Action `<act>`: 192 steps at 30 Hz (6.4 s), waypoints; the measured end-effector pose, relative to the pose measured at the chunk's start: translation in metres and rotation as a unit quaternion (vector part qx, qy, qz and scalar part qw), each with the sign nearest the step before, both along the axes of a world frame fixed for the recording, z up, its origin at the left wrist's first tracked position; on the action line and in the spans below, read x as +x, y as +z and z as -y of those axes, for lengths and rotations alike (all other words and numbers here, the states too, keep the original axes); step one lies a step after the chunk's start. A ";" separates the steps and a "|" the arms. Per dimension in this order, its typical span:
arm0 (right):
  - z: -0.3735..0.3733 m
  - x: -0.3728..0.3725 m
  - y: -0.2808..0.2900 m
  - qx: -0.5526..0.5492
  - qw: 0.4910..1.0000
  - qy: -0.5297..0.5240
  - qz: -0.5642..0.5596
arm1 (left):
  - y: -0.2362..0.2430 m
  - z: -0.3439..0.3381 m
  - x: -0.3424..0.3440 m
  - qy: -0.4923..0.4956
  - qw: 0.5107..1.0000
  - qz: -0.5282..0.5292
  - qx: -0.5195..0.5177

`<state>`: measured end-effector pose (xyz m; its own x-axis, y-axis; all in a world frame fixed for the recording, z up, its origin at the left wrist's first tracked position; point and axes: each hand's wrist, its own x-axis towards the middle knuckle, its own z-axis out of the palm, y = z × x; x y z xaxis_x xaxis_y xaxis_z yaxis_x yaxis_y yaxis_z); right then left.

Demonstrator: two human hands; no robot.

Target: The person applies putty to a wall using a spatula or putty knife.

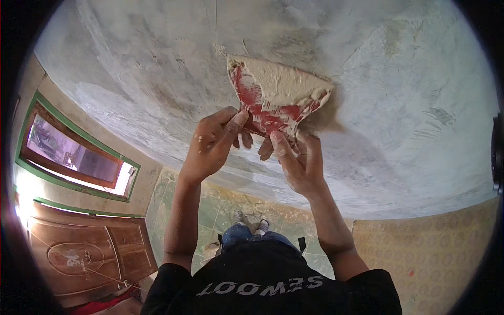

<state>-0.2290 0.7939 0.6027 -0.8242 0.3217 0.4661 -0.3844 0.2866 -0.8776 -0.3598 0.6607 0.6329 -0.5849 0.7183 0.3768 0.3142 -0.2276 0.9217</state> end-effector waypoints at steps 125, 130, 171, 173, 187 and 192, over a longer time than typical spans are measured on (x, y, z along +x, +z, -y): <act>0.046 0.003 -0.003 -0.101 0.969 -0.222 -0.037 | -0.188 0.168 -0.088 0.106 0.950 0.287 -0.067; 0.067 0.037 0.051 0.191 0.904 -0.369 -0.098 | -0.201 0.178 -0.092 0.137 0.937 0.313 -0.076; 0.109 -0.006 -0.108 -0.073 0.962 -0.260 0.042 | -0.203 0.152 -0.069 0.063 0.948 0.300 -0.085; 0.110 -0.016 -0.088 -0.346 0.914 -0.198 -0.074 | -0.203 0.140 -0.051 0.014 0.943 0.318 -0.094; 0.134 -0.036 -0.079 -0.523 0.845 -0.103 -0.039 | -0.141 0.074 0.016 -0.079 0.971 0.221 -0.053; 0.136 -0.038 -0.080 -0.493 0.859 -0.135 0.013 | -0.139 0.082 0.014 -0.003 0.991 0.111 -0.074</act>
<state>-0.2668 0.6576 0.5223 -0.6636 0.7307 -0.1604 -0.3974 -0.5259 -0.7520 -0.3461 0.5782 0.4940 -0.6364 0.7603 0.1299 0.0995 -0.0861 0.9913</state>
